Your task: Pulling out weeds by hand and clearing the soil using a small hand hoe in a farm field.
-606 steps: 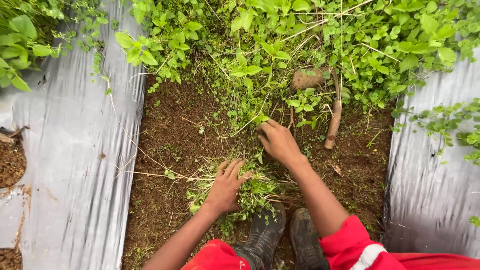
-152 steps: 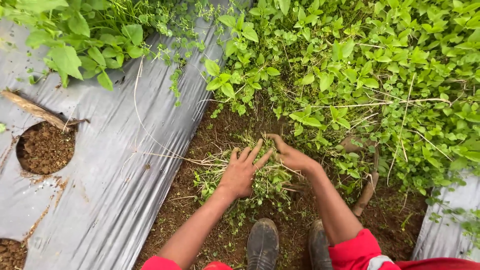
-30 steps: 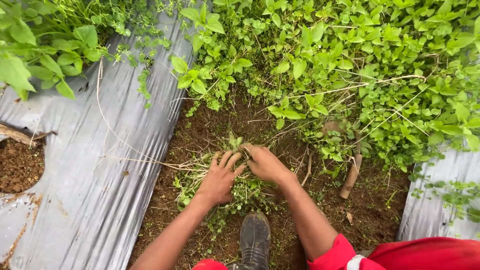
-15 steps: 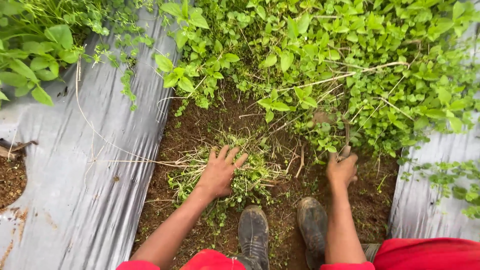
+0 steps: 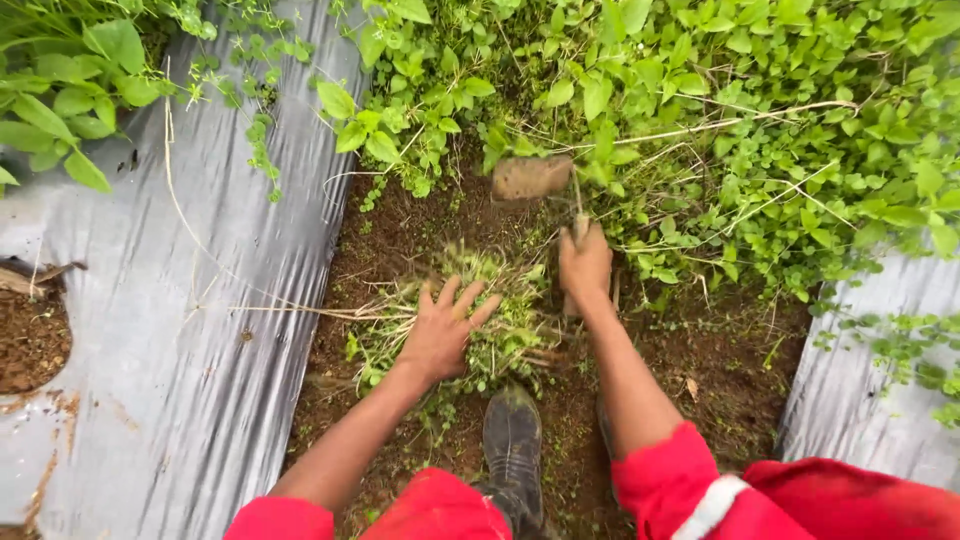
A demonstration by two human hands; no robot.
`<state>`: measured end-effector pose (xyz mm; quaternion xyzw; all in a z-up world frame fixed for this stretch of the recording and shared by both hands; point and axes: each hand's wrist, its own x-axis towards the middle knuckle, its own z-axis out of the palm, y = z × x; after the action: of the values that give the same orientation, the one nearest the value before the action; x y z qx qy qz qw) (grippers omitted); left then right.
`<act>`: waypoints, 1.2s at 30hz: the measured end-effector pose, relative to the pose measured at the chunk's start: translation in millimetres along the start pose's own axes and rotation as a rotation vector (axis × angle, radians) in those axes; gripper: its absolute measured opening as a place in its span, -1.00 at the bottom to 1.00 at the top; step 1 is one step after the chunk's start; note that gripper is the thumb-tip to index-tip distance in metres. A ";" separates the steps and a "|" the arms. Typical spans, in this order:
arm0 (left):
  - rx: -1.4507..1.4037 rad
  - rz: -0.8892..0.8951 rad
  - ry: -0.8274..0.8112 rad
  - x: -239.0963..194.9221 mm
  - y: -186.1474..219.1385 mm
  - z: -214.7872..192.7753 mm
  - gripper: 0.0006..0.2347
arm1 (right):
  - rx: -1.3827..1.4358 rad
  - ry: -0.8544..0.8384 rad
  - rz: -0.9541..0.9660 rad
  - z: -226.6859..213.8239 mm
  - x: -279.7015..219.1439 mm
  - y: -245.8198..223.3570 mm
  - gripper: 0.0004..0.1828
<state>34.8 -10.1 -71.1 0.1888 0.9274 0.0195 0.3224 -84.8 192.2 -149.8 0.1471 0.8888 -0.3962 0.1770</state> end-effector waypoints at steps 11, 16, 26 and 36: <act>0.048 -0.047 -0.143 3.5 12.8 -55.0 -0.06 | 0.321 -0.279 0.119 -40.4 -24.7 -26.9 -0.52; 0.206 -0.099 -0.098 -1.7 43.2 -40.1 -0.06 | 0.164 -0.132 0.139 -29.7 -50.7 -4.1 -0.58; 0.275 -0.128 -0.070 -80.1 147.1 -7.0 -0.13 | 0.145 -0.192 0.196 -53.5 -197.9 63.8 -0.63; 0.171 -0.095 -0.038 -103.7 169.6 90.3 -0.07 | 0.169 -0.153 0.198 -46.1 -281.6 113.5 -0.56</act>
<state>221.4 102.0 -54.6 0.1718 0.9272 -0.0789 0.3234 203.4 265.9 -73.6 0.2177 0.8174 -0.4604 0.2693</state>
